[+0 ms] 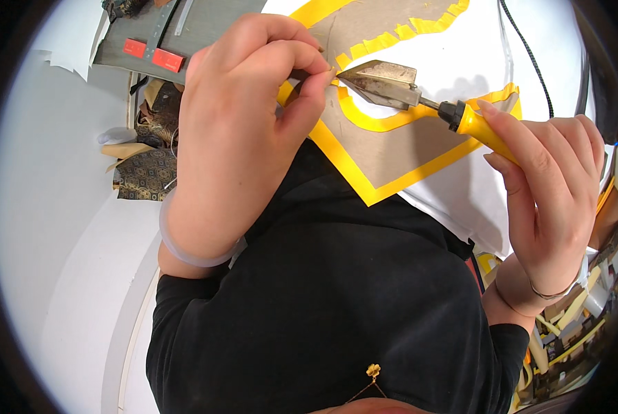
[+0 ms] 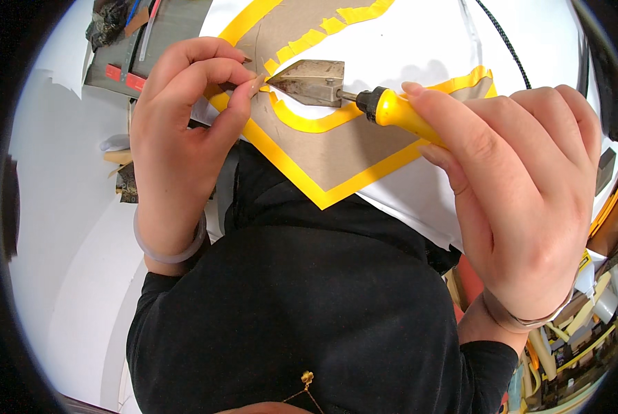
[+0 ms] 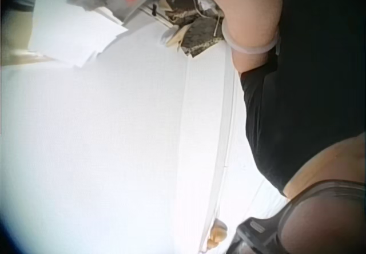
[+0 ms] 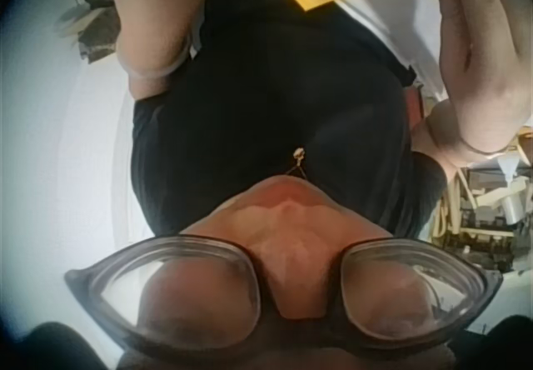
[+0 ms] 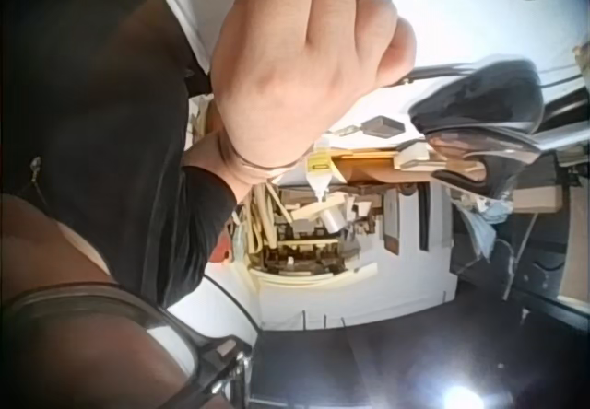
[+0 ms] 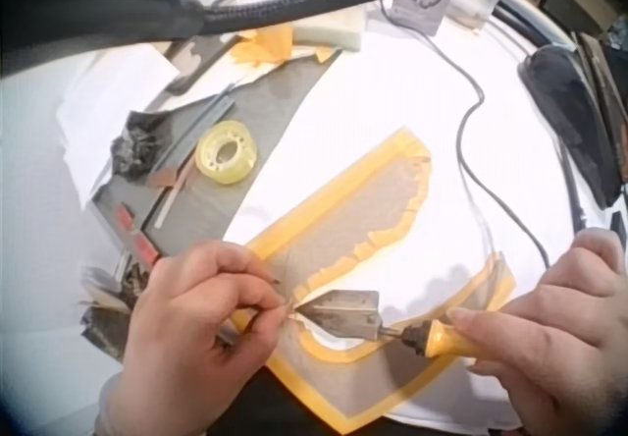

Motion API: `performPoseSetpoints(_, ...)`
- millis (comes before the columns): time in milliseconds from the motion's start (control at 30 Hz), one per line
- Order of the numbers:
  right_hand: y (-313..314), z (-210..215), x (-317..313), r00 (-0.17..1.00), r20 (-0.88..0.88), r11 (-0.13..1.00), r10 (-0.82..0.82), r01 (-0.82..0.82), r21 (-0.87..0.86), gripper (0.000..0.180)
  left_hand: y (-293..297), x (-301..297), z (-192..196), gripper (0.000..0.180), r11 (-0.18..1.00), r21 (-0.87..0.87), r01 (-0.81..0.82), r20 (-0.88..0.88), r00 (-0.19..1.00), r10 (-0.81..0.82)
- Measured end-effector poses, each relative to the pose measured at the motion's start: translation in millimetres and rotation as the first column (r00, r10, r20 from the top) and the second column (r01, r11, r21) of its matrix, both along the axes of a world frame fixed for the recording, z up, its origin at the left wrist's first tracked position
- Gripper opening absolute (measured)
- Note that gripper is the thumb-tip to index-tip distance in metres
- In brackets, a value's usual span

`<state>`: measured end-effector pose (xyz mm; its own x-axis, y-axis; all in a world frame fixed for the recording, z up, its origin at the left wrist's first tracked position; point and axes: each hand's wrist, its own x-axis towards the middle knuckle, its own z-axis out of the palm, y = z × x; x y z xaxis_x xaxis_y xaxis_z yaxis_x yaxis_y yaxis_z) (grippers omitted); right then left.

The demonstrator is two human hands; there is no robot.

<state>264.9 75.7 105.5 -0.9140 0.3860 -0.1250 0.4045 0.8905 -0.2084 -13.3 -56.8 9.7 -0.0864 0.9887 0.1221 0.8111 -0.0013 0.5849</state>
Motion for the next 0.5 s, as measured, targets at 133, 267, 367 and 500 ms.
performPoseSetpoints(133,-1,0,-2,1.000,0.020,1.000,0.003,-0.004,0.026,0.043,-1,-1,-2,0.013,1.000,0.013,0.009,0.015,1.000,-0.009)
performPoseSetpoints(267,1,1,-5,1.000,0.011,0.999,0.017,-0.018,0.037,0.045,-1,-5,-3,0.016,0.998,0.049,0.027,0.049,0.998,-0.029)
performPoseSetpoints(367,3,0,-3,1.000,-0.020,0.999,0.006,-0.005,0.050,0.044,-4,-3,-5,0.019,0.997,0.080,-0.014,0.196,0.981,-0.002)
performPoseSetpoints(500,3,-3,7,0.997,-0.065,0.998,-0.031,0.034,0.056,0.042,-8,0,-1,0.021,0.997,0.077,0.007,0.148,0.989,-0.018)
